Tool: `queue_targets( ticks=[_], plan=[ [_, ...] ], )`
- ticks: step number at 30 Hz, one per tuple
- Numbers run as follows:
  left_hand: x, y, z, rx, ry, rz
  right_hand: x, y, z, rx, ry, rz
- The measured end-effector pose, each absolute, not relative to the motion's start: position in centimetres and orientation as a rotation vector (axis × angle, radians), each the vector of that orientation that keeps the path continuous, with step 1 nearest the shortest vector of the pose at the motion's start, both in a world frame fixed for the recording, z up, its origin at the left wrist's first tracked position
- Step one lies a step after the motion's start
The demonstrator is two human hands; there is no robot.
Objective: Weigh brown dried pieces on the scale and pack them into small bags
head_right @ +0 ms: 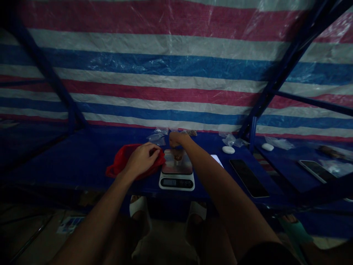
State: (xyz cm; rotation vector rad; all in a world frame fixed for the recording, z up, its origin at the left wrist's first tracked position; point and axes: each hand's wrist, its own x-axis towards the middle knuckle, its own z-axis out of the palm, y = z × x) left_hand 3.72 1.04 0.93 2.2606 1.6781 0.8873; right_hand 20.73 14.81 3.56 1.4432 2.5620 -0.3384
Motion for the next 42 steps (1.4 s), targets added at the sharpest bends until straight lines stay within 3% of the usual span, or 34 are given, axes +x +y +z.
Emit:
queue_targets(
  ticks=[10,17,31,42],
  plan=[
    [2.4,1.1,1.0,2.268,1.679,0.919,27.0,9.0,7.5,1.413,3.025,-0.572],
    [2.6,0.9,0.7,2.291,1.663,0.962,28.6,3.6,4.6,1.605,3.202,-0.644],
    [2.6,0.4,0.6,2.303,1.645,0.935,28.6,1.6,2.0,1.652,3.356,-0.765],
    [2.6,0.6,0.3,2.312,1.621,0.973,28.4,1.6,1.4,1.655,3.401,-0.512]
  ],
)
